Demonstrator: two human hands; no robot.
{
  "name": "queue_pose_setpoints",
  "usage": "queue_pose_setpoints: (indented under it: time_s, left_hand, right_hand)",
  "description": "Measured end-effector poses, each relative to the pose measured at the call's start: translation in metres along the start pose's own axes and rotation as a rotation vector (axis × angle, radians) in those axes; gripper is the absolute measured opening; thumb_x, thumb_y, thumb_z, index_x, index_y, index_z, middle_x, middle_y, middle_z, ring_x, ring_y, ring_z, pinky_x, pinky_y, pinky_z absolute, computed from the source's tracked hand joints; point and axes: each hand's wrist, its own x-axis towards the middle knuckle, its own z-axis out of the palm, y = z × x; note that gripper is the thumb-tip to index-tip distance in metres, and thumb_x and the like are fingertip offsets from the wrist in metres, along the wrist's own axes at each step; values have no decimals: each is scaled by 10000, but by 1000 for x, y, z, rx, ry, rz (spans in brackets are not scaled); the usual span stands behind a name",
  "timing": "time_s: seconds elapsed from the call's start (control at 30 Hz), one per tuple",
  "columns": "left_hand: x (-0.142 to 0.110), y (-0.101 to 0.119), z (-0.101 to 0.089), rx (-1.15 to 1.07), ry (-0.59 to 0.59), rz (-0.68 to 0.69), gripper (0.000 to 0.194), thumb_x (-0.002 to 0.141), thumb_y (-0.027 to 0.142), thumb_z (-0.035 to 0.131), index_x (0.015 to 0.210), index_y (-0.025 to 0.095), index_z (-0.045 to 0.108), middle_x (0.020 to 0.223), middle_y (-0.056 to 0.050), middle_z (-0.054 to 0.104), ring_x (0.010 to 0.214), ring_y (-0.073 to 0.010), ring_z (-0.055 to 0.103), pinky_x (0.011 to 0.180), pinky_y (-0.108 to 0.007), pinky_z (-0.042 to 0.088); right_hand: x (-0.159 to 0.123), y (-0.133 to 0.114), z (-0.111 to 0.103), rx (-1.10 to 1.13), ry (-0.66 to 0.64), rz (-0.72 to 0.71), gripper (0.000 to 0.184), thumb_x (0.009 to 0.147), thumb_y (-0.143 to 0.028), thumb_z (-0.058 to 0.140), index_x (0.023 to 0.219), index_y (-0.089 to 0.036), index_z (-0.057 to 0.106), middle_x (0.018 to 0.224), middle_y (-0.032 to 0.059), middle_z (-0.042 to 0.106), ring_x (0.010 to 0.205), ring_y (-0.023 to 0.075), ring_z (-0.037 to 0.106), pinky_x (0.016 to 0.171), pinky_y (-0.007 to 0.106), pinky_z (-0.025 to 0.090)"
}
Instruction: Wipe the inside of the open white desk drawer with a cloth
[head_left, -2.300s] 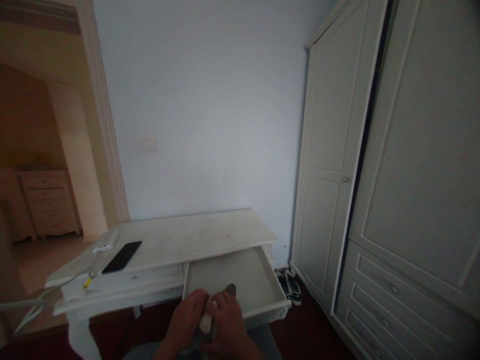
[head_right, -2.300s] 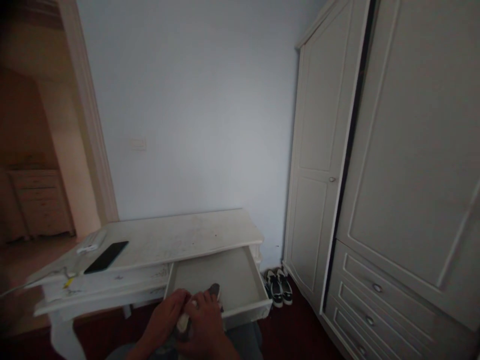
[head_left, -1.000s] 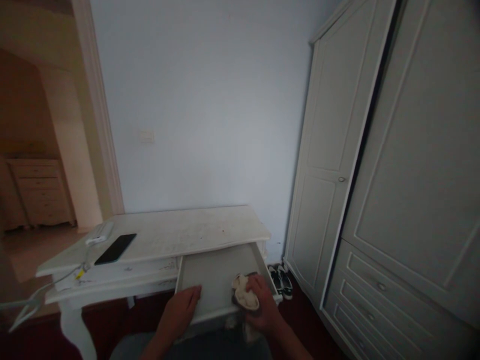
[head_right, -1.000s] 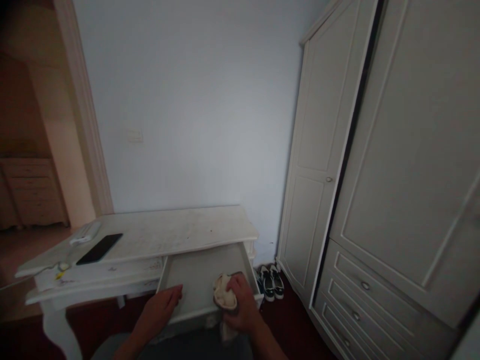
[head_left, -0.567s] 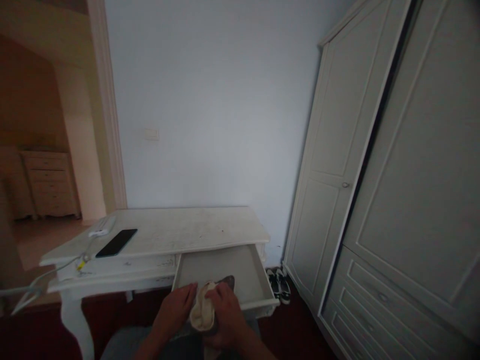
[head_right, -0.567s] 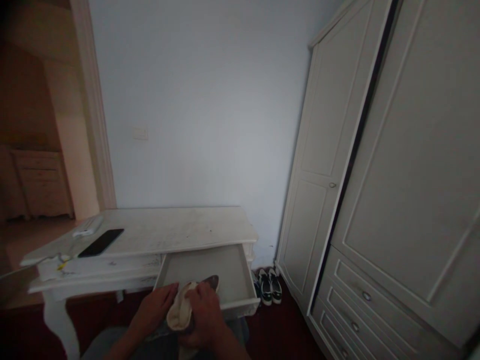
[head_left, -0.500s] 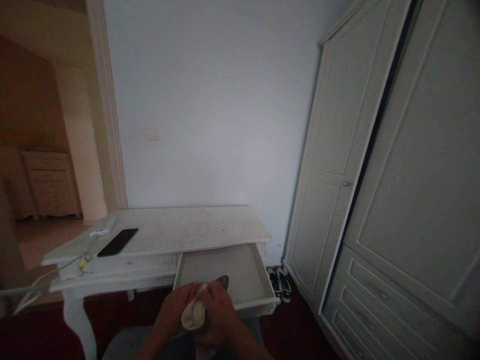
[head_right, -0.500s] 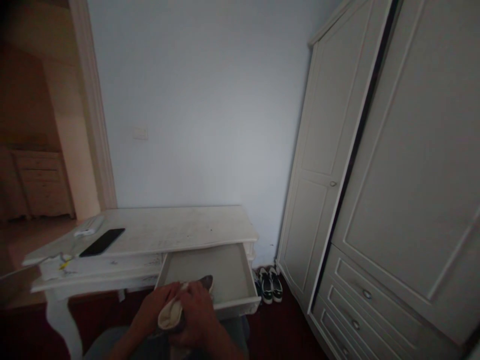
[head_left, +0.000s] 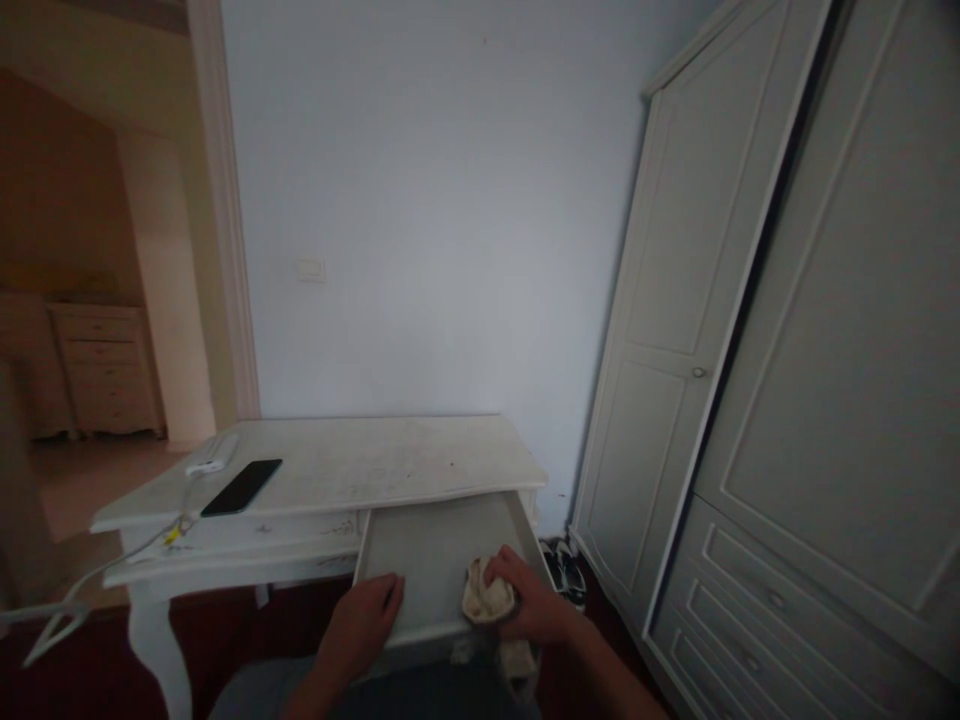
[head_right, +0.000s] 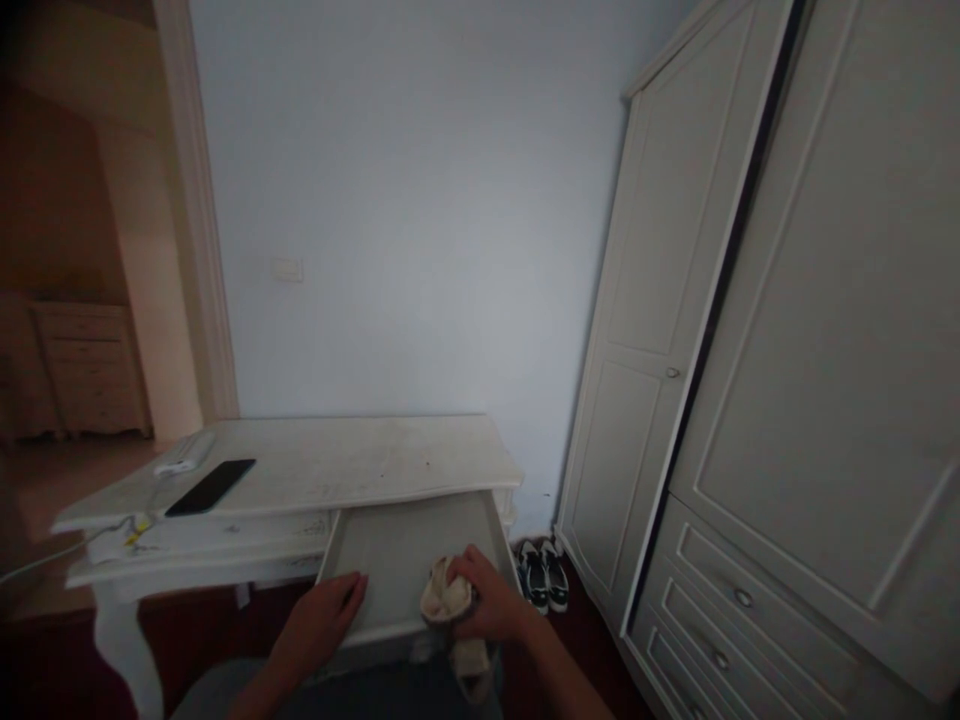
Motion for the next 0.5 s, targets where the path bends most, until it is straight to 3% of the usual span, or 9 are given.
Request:
queue_pose_setpoints:
  time_s: [0.1,0.17,0.33,0.43,0.5]
  left_hand:
    - [0,0,1,-9,10,-11,510,1056,471,268,910,261,709,1001,-71,807,988,-240,744,887,-325,482]
    - [1,0,1,-9,16,-25,500,1047,479,285,904,264,714,986,-68,808,974,-241,746,885,-327,486]
    - [1,-1,2,-19,0,-25,521,1050,480,269,951,264,733,1015,-69,815,1007,-227,748,910,-314,496]
    - [1,-6,0,-52,-32,-10,495,1050,447,278,1044,272,742,1060,-68,821,1033,-207,749,934,-293,511]
    - [2,-10,-2,-97,-39,-5,439,1028,397,325,1135,287,736,1131,-62,820,1082,-205,745,973,-289,520]
  right_hand:
    - [-16,4,-12,-75,70,44,451,657,-359,890,1013,-247,636,1101,-5,505,1023,206,565,919,316,443]
    - [-13,3,-3,-162,79,59,468,626,-405,921,984,-248,664,1088,-2,505,1007,208,557,892,311,444]
    - [35,-17,58,-412,-6,-20,660,436,-624,962,936,-269,716,1055,12,516,985,245,507,822,344,470]
    - [64,-43,98,-469,-6,-93,607,494,-716,904,878,-283,722,1014,18,545,962,265,511,804,388,495]
    - [77,-62,118,-419,77,-137,523,555,-671,907,912,-322,752,1044,38,594,1009,297,543,863,424,503]
